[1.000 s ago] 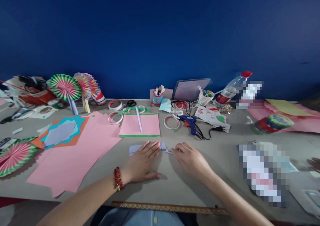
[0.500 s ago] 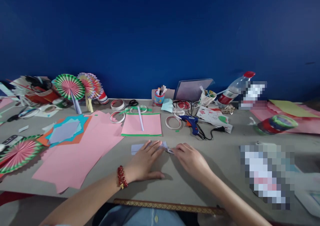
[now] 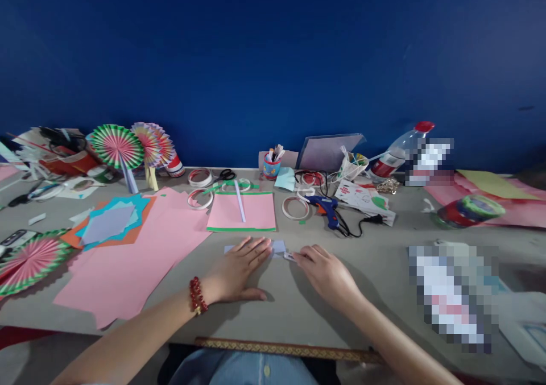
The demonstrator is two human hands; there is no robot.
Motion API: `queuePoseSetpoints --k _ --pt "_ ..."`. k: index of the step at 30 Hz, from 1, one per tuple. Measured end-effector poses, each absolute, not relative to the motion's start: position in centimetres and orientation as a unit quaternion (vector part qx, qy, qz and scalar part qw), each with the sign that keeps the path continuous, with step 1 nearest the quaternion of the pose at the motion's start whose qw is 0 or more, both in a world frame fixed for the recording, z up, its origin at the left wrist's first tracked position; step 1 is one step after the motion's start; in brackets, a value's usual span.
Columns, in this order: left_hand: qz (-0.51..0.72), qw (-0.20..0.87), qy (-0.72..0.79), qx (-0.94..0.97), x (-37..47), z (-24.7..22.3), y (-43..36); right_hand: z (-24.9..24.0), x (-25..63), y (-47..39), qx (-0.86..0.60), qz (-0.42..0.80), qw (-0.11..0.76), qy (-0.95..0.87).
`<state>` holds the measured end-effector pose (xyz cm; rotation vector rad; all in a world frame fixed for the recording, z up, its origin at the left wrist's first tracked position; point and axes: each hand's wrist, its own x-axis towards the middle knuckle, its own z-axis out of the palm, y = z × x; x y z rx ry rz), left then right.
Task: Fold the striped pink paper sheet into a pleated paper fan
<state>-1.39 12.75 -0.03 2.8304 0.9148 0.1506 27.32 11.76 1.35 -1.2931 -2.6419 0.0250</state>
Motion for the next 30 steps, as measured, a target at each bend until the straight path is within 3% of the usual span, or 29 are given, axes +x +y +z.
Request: queuePoseSetpoints --k 30 --pt "0.049 0.081 0.308 0.947 -1.5 0.1 12.7 1.0 26.2 12.0 -0.419 0.021 0.123 -0.899"
